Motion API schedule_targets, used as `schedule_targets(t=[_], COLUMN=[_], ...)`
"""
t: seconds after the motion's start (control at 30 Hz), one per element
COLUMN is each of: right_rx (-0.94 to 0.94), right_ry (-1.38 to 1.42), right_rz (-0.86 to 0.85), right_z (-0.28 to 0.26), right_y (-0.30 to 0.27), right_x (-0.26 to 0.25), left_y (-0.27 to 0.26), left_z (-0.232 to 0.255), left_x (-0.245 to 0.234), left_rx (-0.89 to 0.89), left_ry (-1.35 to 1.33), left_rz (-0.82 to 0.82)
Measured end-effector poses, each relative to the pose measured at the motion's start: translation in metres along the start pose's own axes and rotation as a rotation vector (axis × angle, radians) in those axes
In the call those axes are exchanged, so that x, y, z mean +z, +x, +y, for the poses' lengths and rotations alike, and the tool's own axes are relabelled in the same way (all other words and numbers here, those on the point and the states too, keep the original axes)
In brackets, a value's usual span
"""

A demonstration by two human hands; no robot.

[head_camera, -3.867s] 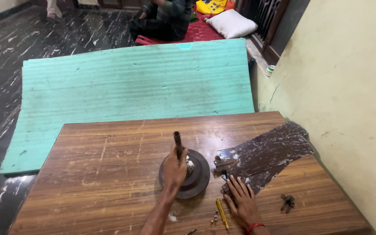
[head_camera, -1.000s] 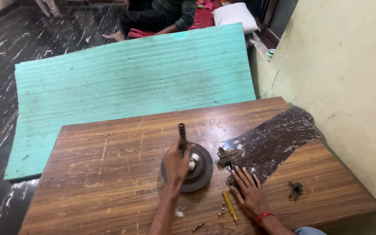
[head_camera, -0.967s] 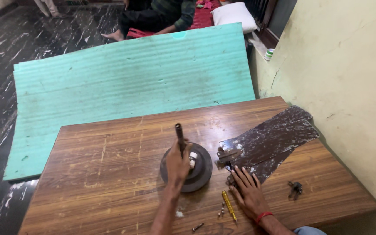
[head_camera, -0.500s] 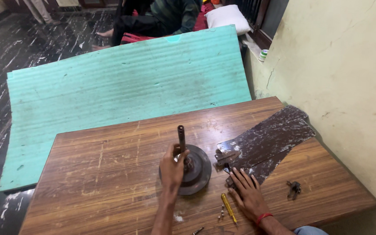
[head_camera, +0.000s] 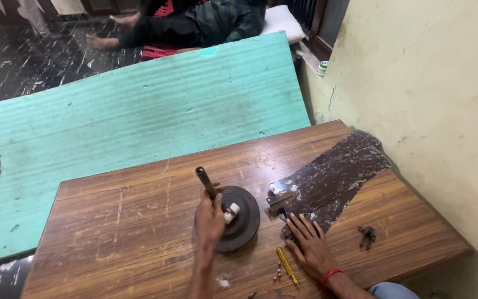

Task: The person sits on the floor and uses a screwdriver to remove and reinsert screws on the fan motor housing. They repeatedly spin the motor shaft by hand to test rotation while adjusting the screws.

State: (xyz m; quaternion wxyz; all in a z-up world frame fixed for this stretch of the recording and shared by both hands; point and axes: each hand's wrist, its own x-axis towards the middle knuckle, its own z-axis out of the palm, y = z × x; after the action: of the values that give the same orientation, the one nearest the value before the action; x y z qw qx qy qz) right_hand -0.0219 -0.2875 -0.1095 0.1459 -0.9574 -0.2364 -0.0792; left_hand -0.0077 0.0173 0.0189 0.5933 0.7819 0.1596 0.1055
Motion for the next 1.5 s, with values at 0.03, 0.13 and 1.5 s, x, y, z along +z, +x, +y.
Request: schedule_targets(t=[0.03, 0.13, 1.5], right_rx=[-0.011, -0.031, -0.001], right_ry=[-0.015, -0.034, 0.005], right_rz=[0.008, 0.023, -0.022], right_z=[0.000, -0.002, -0.001], right_y=[0.001, 0.003, -0.001], right_x=[-0.001, -0.002, -0.002], left_y=[0.001, -0.001, -0.008], left_z=[0.000, 0.000, 0.013], left_x=[-0.002, -0.006, 0.011], left_rx=[0.051, 0.101, 0.296], left_ry=[0.001, 0.002, 0.151], left_rz=[-0.011, -0.032, 0.141])
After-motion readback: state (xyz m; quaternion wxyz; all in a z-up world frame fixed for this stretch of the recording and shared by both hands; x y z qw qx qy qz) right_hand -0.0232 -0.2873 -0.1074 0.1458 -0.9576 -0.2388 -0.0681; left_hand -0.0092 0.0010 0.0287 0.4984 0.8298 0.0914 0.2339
